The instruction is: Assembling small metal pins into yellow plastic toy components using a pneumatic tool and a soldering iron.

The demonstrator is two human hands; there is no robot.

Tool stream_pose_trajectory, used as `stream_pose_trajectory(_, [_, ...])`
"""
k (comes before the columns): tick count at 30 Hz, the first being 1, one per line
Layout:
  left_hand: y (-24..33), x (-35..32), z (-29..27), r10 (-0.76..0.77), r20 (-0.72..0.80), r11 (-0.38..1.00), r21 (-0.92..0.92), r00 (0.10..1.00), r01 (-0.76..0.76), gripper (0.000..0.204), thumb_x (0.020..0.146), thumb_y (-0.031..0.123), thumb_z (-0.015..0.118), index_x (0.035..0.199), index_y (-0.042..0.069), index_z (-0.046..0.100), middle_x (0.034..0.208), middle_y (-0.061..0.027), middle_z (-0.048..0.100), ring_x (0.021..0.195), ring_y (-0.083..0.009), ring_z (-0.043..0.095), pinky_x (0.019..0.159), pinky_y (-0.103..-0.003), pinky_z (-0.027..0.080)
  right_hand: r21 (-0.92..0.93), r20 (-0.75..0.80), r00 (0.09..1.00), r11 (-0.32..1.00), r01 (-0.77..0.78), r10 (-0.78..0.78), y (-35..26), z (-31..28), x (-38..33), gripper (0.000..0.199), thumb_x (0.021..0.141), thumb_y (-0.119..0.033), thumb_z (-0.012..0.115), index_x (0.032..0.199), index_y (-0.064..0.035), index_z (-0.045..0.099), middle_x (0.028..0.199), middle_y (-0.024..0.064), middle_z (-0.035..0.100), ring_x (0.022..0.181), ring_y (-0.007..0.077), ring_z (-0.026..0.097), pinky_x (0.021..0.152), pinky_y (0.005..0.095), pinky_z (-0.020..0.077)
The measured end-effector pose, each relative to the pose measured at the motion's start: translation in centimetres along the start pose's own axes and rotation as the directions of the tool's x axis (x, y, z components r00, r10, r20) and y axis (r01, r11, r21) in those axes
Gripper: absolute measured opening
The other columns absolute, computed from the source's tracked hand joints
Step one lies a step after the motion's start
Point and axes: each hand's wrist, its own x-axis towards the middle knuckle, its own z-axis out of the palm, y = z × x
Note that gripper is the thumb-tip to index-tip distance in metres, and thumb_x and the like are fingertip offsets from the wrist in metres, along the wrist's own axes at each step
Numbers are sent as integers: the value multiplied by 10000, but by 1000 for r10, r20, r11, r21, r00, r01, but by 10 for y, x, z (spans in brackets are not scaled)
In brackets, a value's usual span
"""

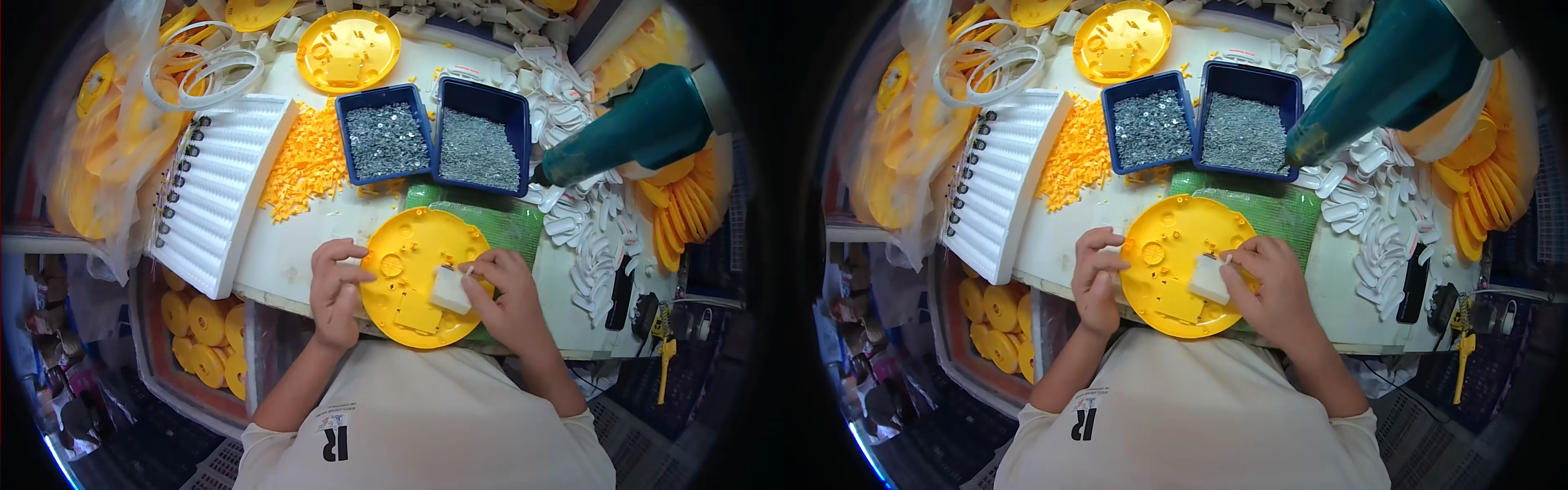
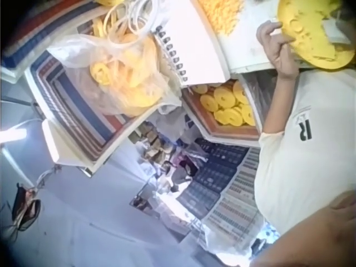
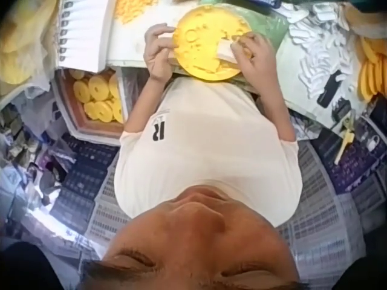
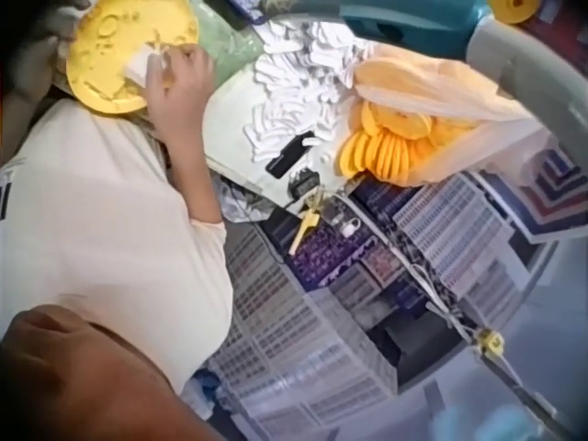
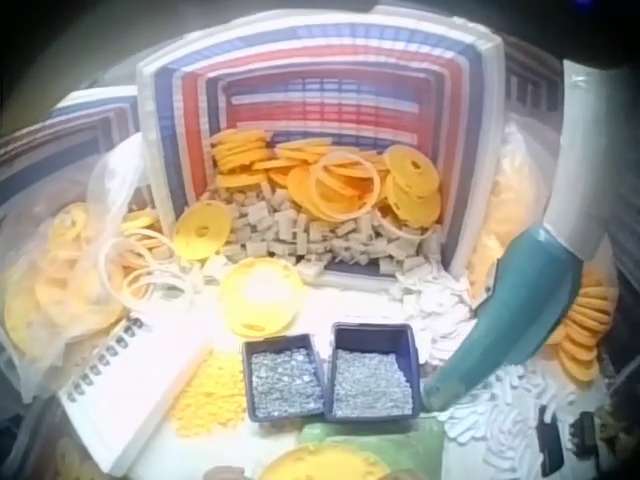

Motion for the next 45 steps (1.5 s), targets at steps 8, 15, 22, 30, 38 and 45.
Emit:
stream_pose_trajectory(8, [-4, -4, 8, -145, -5, 987, 64, 989, 145, 267, 868, -90, 529, 1079, 53, 605, 1297, -127, 563, 1315, -288, 515, 1168, -429, 369, 49, -12, 995, 994, 103, -102, 2, -11, -1, 132, 849, -53, 772, 971, -19, 734, 968, 127, 670, 919, 278, 662, 821, 365, 520])
stream_pose_trajectory(15, [8, -4, 21, -282, -67, 954, -126, 957, 272, 219, 874, -53, 632, 1068, 48, 623, 1218, -151, 632, 1157, -314, 594, 1037, -433, 473, 72, -122, 975, 978, 197, -187, 18, 9, -9, 147, 866, -14, 755, 985, -22, 670, 985, 131, 690, 908, 282, 694, 817, 360, 554])
stream_pose_trajectory(22, [21, 4, 6, 95, 389, 899, 361, 917, -246, 331, 787, 98, 754, 1106, 72, 668, 1171, -123, 672, 1153, -367, 591, 1029, -458, 484, 26, -258, 941, 972, 235, -220, 22, -1, -9, 170, 826, -35, 793, 955, -30, 682, 963, 127, 729, 881, 315, 706, 775, 399, 563])
stream_pose_trajectory(30, [19, -5, 23, 89, 452, 906, 333, 887, -261, 537, 716, 216, 868, 1194, 87, 657, 1206, -104, 672, 1148, -346, 597, 1008, -484, 481, -164, -190, 905, 921, 354, -381, 5, 19, -5, 189, 817, -50, 814, 965, -54, 697, 949, 92, 717, 878, 309, 703, 771, 417, 566])
stream_pose_trajectory(38, [25, 19, 21, 96, 464, 893, 350, 880, -282, 713, 697, 245, 906, 1318, 85, 595, 1253, -118, 667, 1181, -345, 604, 1062, -479, 423, -182, -179, 905, 917, 355, -386, 7, 17, -8, 194, 810, -27, 810, 965, -41, 694, 973, 100, 717, 883, 302, 701, 769, 403, 563])
stream_pose_trajectory(45, [32, 56, 34, 35, 606, 896, 334, 794, -294, 712, 771, 246, 867, 1400, 77, 581, 1273, -123, 657, 1206, -310, 618, 1081, -476, 423, -279, -180, 914, 910, 307, -363, 3, 23, -9, 197, 785, -18, 825, 951, -41, 720, 968, 104, 722, 883, 306, 695, 775, 400, 554])
